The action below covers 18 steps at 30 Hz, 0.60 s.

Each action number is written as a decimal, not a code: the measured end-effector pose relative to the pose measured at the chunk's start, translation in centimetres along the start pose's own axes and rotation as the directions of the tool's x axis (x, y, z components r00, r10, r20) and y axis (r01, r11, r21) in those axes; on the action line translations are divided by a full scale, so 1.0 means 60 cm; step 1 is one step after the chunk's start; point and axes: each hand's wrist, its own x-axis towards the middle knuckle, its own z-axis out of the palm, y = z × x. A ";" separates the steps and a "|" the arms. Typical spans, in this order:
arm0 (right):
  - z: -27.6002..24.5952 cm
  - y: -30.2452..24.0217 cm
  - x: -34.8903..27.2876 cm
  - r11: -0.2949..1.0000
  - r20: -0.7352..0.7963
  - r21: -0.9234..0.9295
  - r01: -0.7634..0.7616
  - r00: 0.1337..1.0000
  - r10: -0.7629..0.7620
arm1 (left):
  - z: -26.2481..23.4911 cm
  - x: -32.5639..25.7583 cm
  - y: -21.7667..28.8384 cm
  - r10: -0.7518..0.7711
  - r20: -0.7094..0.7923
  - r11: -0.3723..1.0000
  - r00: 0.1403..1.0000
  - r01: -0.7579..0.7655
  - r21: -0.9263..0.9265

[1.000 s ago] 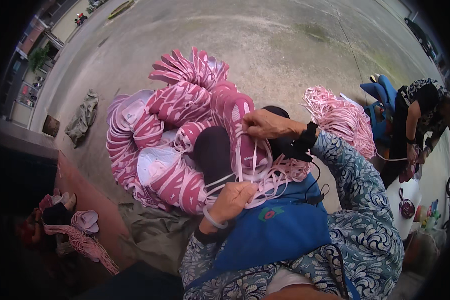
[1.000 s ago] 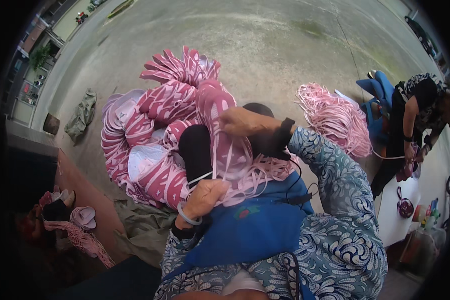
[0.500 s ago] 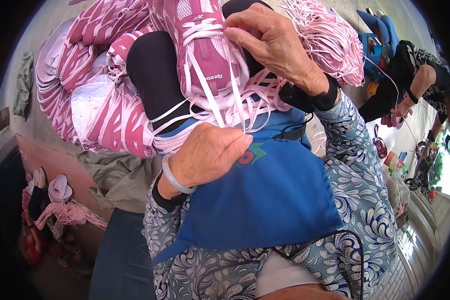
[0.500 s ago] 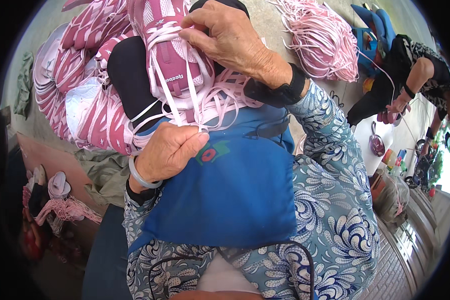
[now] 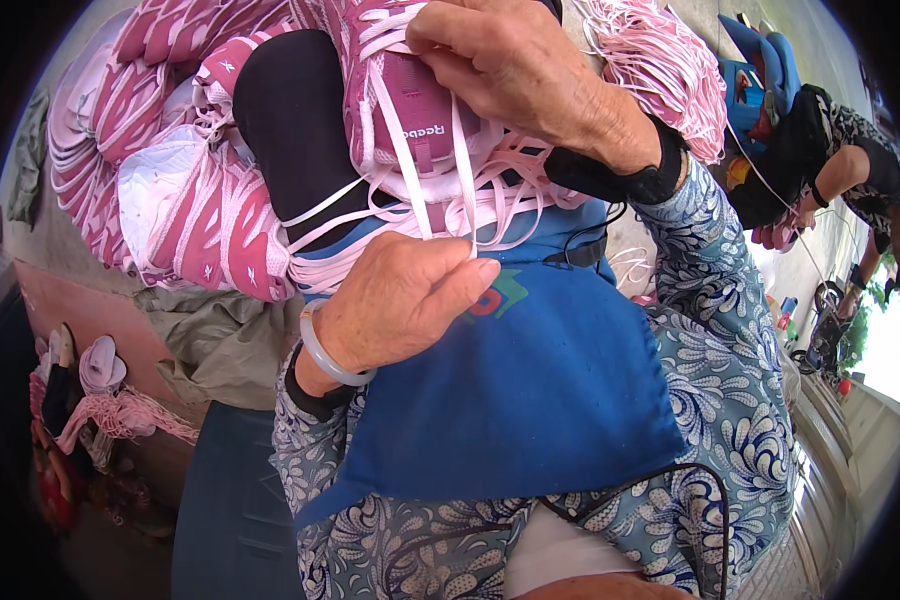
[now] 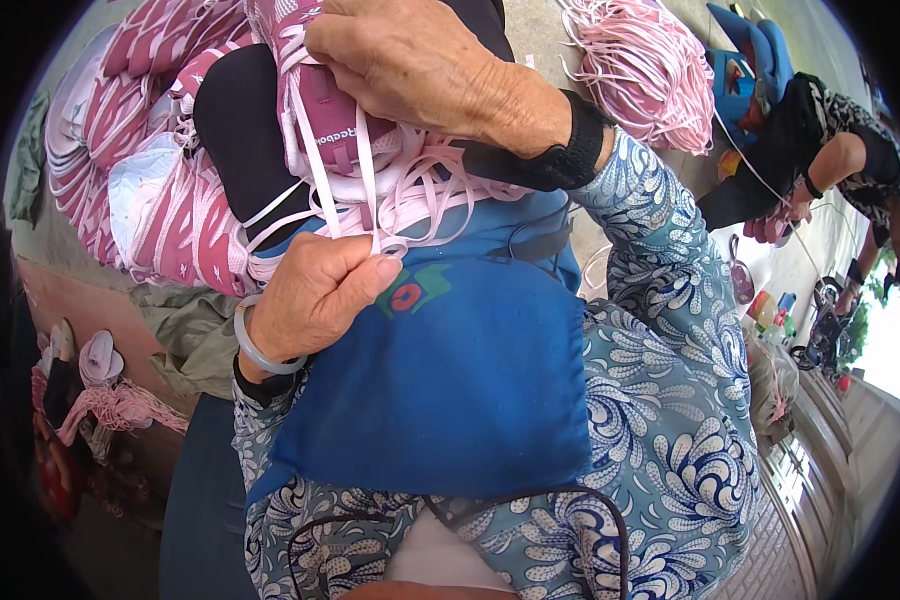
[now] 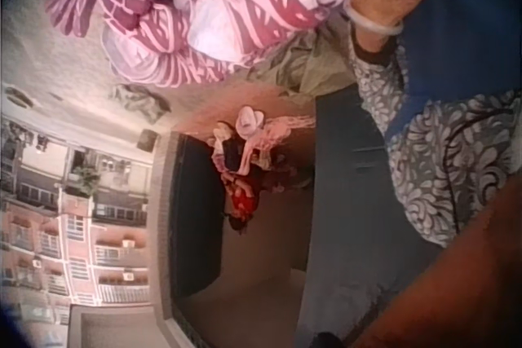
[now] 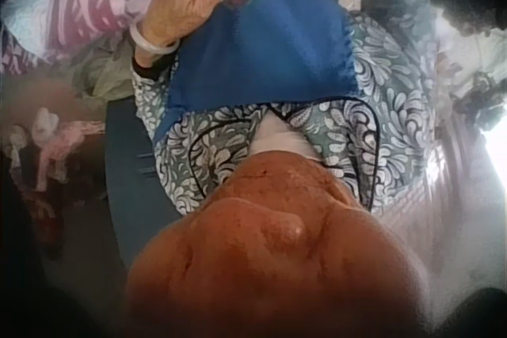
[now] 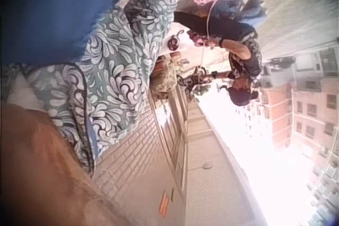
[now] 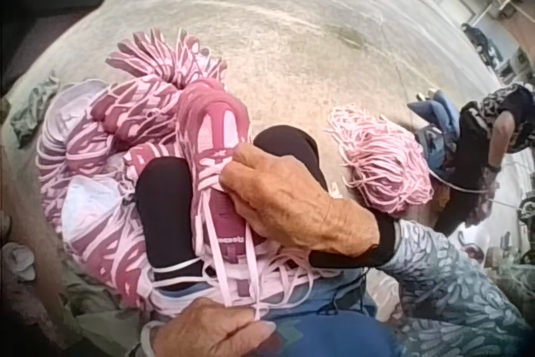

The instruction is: Threading pink shoelaces into pink athletic shoes.

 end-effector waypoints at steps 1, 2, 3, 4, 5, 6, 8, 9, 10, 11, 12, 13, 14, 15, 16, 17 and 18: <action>0.003 0.000 0.001 0.998 0.092 -0.059 -0.004 0.996 0.010 | 0.000 -0.001 -0.001 0.009 -0.011 1.000 1.000 -0.009 -0.024; 0.003 -0.001 0.002 0.998 0.095 -0.061 -0.003 0.995 0.008 | -0.001 -0.004 -0.001 0.022 -0.019 0.999 1.000 -0.022 -0.029; 0.004 0.000 0.006 0.997 0.116 -0.055 0.052 0.992 -0.045 | -0.001 -0.007 -0.002 0.029 -0.029 0.999 0.999 -0.030 -0.023; 0.003 -0.003 0.007 0.993 0.138 -0.047 0.108 0.985 -0.100 | -0.001 -0.010 -0.002 0.035 -0.024 0.999 0.999 -0.036 -0.039; 0.001 -0.002 0.010 0.998 0.143 0.008 0.063 0.988 -0.064 | -0.002 -0.014 -0.003 0.048 -0.045 0.998 0.998 -0.050 -0.048; 0.000 -0.004 0.011 0.997 0.145 0.001 0.071 0.987 -0.071 | -0.003 -0.017 -0.004 0.065 -0.072 0.996 0.995 -0.069 -0.054; -0.004 -0.006 0.008 0.988 -0.109 0.136 0.076 0.992 -0.061 | -0.004 -0.021 -0.009 0.050 -0.077 0.998 0.996 -0.053 -0.035; -0.005 -0.007 0.004 0.991 -0.109 0.130 -0.039 0.993 0.054 | -0.004 -0.021 -0.011 0.022 -0.065 1.000 0.998 -0.023 -0.018; -0.006 -0.007 0.000 0.991 -0.106 0.129 -0.038 0.993 0.052 | -0.002 -0.021 -0.013 0.024 -0.067 0.999 0.997 -0.025 -0.020; -0.005 -0.006 -0.005 0.995 -0.048 0.060 -0.083 0.995 0.085 | 0.001 -0.019 -0.015 0.047 -0.091 0.998 0.995 -0.050 -0.034; -0.005 -0.005 -0.010 0.992 0.007 -0.012 -0.125 0.992 0.125 | 0.002 -0.018 -0.015 0.046 -0.100 0.998 0.994 -0.050 -0.043; -0.004 -0.002 -0.013 0.988 0.011 -0.009 -0.154 0.988 0.154 | 0.003 -0.019 -0.015 0.073 -0.113 0.996 0.991 -0.078 -0.042; -0.005 -0.001 -0.015 0.988 0.007 -0.012 -0.152 0.988 0.152 | 0.003 -0.020 -0.014 0.097 -0.116 0.994 0.988 -0.102 -0.034; -0.009 -0.001 -0.018 0.996 0.046 -0.033 -0.084 0.995 0.086 | 0.001 -0.022 -0.012 0.070 -0.081 0.997 0.994 -0.072 -0.028; -0.014 -0.005 -0.021 0.998 0.087 -0.053 -0.015 0.996 0.019 | -0.002 -0.027 -0.009 0.125 -0.108 0.992 0.986 -0.128 -0.023; -0.021 -0.008 -0.023 0.992 -0.036 -0.128 0.003 0.999 -0.008 | -0.008 -0.034 -0.003 0.116 -0.096 0.989 0.989 -0.124 -0.077; -0.026 -0.013 -0.022 0.973 -0.115 -0.228 -0.047 0.993 0.021 | -0.012 -0.038 0.001 0.153 -0.105 0.974 0.983 -0.168 -0.152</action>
